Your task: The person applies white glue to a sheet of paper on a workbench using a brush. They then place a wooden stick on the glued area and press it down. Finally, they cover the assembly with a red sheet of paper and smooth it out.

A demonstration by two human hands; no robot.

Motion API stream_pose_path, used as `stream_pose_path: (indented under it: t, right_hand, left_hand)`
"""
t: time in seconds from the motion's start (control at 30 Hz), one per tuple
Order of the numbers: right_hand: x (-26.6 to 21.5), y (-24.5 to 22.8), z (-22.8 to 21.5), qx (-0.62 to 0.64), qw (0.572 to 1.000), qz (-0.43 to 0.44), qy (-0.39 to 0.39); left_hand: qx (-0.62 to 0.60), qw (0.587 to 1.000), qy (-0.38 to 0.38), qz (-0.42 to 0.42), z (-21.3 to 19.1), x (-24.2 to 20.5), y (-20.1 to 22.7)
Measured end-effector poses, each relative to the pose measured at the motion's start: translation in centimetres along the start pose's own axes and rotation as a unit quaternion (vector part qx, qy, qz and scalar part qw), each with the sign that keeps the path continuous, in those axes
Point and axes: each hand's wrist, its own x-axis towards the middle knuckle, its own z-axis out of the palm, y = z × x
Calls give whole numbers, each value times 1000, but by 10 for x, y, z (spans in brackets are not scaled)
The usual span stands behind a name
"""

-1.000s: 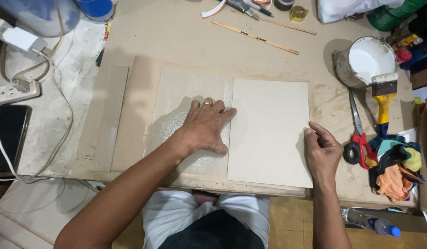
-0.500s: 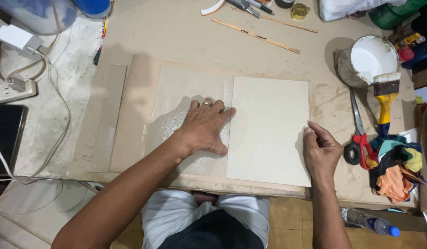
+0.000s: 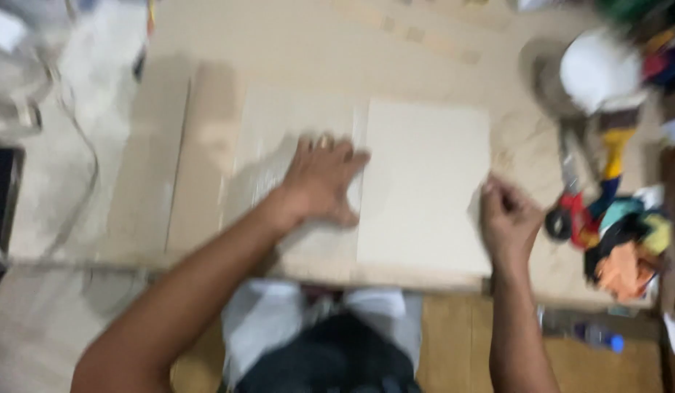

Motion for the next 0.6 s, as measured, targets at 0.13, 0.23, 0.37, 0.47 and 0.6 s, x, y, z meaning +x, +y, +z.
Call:
stream_pose_path:
  t: [0.13, 0.23, 0.37, 0.47, 0.6]
  right_hand:
    - [-14, 9, -4, -1, 999, -19, -27]
    - [-13, -1, -1, 23, 999, -27, -38]
    - [-12, -2, -2, 24, 997, -50, -46]
    - [-8, 7, -2, 24, 997, -55, -38]
    - [-11, 6, -3, 4, 997, -72, -41]
  left_hand:
    - [46, 999, 18, 3, 32, 9, -11]
    - [109, 994, 18, -11, 37, 18, -16]
    - [111, 993, -10, -27, 30, 18, -11]
    - [124, 992, -5, -27, 32, 20, -11]
    - [118, 993, -6, -25, 32, 18, -11]
